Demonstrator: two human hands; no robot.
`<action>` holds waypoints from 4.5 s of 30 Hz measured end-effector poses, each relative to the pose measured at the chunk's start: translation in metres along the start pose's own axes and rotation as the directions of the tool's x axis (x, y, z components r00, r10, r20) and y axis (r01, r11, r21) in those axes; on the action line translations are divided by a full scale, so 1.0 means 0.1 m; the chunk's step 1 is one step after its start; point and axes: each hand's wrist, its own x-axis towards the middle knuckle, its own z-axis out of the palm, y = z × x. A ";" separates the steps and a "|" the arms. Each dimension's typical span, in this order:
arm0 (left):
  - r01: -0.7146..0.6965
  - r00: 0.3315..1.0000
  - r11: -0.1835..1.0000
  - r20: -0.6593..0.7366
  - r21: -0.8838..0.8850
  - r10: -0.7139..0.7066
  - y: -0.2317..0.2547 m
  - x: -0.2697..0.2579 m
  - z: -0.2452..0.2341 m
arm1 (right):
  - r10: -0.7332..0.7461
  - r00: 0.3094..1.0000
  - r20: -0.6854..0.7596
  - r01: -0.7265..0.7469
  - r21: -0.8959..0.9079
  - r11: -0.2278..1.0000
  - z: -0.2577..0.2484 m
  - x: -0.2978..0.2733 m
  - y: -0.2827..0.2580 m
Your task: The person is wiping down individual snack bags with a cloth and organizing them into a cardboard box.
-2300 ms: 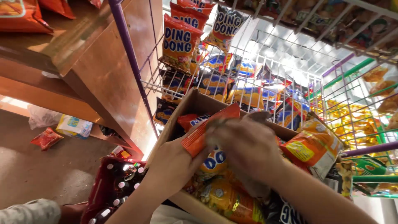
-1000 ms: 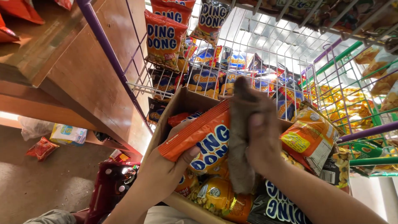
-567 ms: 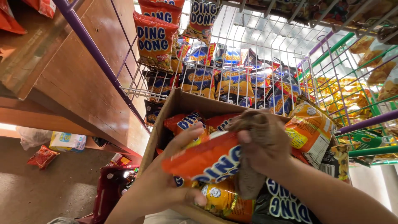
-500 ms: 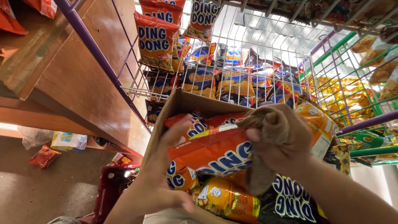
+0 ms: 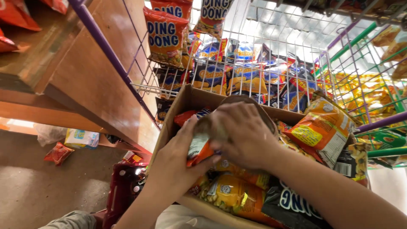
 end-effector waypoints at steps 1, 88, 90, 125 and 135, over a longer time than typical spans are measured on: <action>0.046 0.996 0.994 -0.076 0.097 -0.039 0.03 0.04 -0.01 | 0.153 0.987 0.044 -0.153 -0.006 0.988 0.02 0.03 0.08; -0.090 0.976 0.994 -0.202 -0.058 0.076 -0.07 -0.14 -0.07 | -0.022 0.878 -0.478 0.064 0.071 0.995 -0.64 0.06 0.05; -0.118 0.983 0.970 -0.161 -0.210 0.085 -0.07 -0.14 -0.07 | -0.169 0.881 -0.442 0.111 -0.154 0.982 -0.66 0.01 -0.07; -0.028 0.995 0.983 0.103 0.180 0.010 -0.14 0.00 -0.03 | -0.218 0.957 -0.192 0.212 -0.052 0.976 -0.05 -0.03 0.02; 0.030 0.990 0.994 0.134 0.107 -0.044 0.10 0.08 -0.09 | 0.648 0.760 -0.051 -0.337 0.822 0.460 0.39 0.02 0.54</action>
